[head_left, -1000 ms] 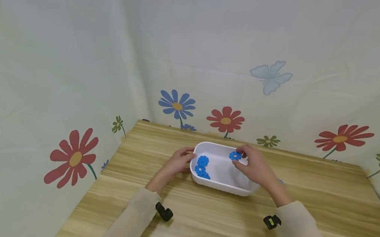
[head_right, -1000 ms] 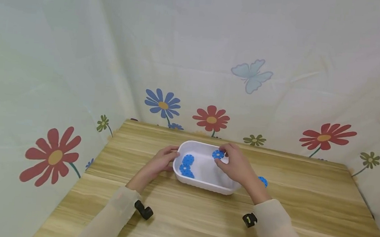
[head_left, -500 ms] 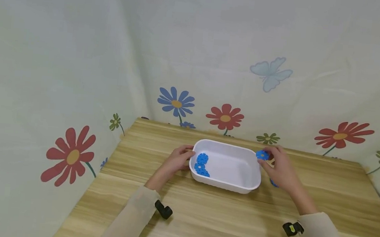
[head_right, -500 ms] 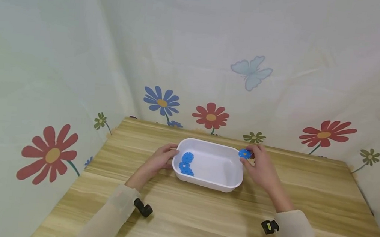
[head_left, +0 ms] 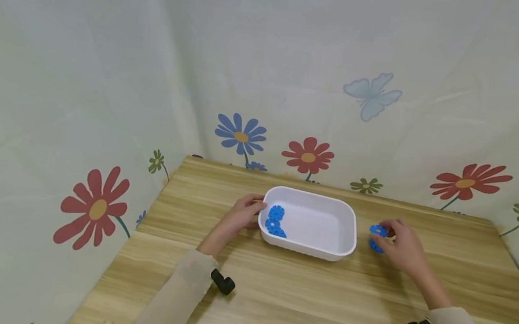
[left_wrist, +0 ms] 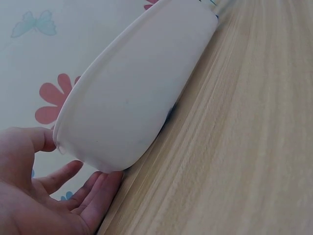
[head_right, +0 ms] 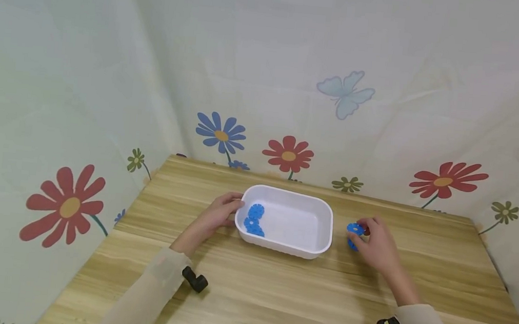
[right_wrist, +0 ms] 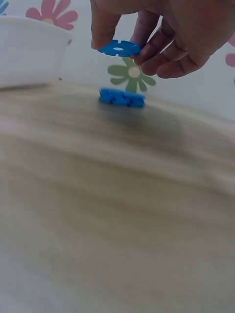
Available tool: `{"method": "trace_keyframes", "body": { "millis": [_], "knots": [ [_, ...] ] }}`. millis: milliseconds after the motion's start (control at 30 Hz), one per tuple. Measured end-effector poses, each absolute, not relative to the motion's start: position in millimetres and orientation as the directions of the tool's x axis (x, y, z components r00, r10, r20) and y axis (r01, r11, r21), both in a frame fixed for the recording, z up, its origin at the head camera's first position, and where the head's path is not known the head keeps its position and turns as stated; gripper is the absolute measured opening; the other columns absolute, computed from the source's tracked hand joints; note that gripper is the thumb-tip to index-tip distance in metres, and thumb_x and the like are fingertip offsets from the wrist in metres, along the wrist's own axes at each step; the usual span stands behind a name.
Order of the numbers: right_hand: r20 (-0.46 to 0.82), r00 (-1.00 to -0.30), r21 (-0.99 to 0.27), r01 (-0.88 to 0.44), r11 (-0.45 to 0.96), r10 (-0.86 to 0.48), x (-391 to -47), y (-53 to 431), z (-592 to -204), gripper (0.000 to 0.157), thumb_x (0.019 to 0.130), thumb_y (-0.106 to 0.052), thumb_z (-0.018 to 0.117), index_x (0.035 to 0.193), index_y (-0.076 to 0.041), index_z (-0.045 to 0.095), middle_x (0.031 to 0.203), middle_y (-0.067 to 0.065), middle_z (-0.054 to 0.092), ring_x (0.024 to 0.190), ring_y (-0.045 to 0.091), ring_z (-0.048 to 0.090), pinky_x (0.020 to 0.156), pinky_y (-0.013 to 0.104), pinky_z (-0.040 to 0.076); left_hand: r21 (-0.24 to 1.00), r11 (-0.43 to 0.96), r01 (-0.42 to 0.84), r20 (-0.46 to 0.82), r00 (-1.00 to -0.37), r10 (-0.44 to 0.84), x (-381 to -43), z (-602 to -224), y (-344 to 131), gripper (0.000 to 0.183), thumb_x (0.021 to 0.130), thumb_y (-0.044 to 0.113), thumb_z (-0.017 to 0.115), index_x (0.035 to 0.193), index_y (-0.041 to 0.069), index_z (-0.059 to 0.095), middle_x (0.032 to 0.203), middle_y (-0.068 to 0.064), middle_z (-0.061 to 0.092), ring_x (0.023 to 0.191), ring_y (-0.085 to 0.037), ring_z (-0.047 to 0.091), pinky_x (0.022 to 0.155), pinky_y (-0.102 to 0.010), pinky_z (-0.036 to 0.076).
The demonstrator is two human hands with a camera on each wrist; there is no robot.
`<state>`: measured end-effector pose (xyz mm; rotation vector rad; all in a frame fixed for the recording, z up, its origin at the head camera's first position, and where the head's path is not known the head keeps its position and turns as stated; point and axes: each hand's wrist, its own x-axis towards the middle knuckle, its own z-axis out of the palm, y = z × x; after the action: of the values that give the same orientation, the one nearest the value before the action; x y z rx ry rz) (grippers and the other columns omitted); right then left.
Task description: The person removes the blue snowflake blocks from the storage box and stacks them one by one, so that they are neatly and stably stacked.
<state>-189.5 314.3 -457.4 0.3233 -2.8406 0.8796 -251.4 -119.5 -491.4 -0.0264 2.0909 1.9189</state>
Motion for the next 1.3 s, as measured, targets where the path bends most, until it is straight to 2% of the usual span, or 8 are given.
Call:
{"method": "trace_keyframes", "body": {
  "millis": [200, 567, 800, 1167, 1300],
  "knots": [
    [0.155, -0.973, -0.534, -0.23, 0.814, -0.173, -182.8, 329.6, -473.7, 0.04, 0.099, -0.015, 0.077, 0.122, 0.014, 0.062, 0.112, 0.027, 0.058, 0.097, 0.041, 0.062, 0.081, 0.056, 0.057, 0.971, 0.104, -0.216, -0.233, -0.953, 0.193, -251.8, -490.4, -118.9, 0.048, 0.108, 0.029, 0.061, 0.15, 0.007, 0.055, 0.145, -0.018, 0.057, 0.12, -0.028, 0.065, 0.092, -0.041, 0.063],
    [0.123, -0.975, -0.534, -0.223, 0.816, -0.186, -187.0, 335.2, -479.1, 0.04, 0.098, -0.016, 0.078, 0.123, 0.012, 0.065, 0.112, 0.024, 0.059, 0.098, 0.038, 0.063, 0.084, 0.056, 0.058, 0.968, 0.12, -0.219, -0.239, -0.952, 0.19, -251.5, -489.8, -121.6, 0.047, 0.108, 0.031, 0.061, 0.149, 0.009, 0.055, 0.144, -0.017, 0.058, 0.12, -0.028, 0.064, 0.092, -0.04, 0.063],
    [0.113, -0.979, -0.534, -0.205, 0.82, -0.171, -191.3, 335.2, -482.2, 0.042, 0.096, -0.017, 0.081, 0.122, 0.012, 0.065, 0.113, 0.027, 0.059, 0.098, 0.04, 0.063, 0.084, 0.059, 0.057, 0.968, 0.119, -0.222, -0.242, -0.951, 0.191, -251.3, -491.0, -120.3, 0.047, 0.108, 0.033, 0.061, 0.149, 0.01, 0.056, 0.144, -0.017, 0.058, 0.12, -0.028, 0.064, 0.092, -0.04, 0.063],
    [0.11, -0.975, -0.519, -0.223, 0.825, -0.195, -191.7, 334.7, -482.4, 0.041, 0.094, -0.019, 0.082, 0.118, 0.011, 0.068, 0.106, 0.02, 0.061, 0.093, 0.033, 0.063, 0.079, 0.049, 0.056, 0.969, 0.125, -0.213, -0.235, -0.953, 0.193, -248.6, -489.6, -119.9, 0.046, 0.108, 0.032, 0.06, 0.149, 0.011, 0.056, 0.144, -0.016, 0.057, 0.122, -0.029, 0.064, 0.093, -0.04, 0.062],
    [0.101, -0.974, -0.514, -0.224, 0.828, -0.201, -191.6, 334.0, -481.7, 0.042, 0.094, -0.02, 0.083, 0.118, 0.01, 0.068, 0.106, 0.02, 0.063, 0.095, 0.035, 0.063, 0.083, 0.054, 0.056, 0.971, 0.114, -0.21, -0.229, -0.953, 0.198, -248.2, -489.1, -120.8, 0.047, 0.108, 0.033, 0.062, 0.149, 0.011, 0.056, 0.144, -0.016, 0.057, 0.122, -0.029, 0.063, 0.093, -0.04, 0.062]
  ]
}}
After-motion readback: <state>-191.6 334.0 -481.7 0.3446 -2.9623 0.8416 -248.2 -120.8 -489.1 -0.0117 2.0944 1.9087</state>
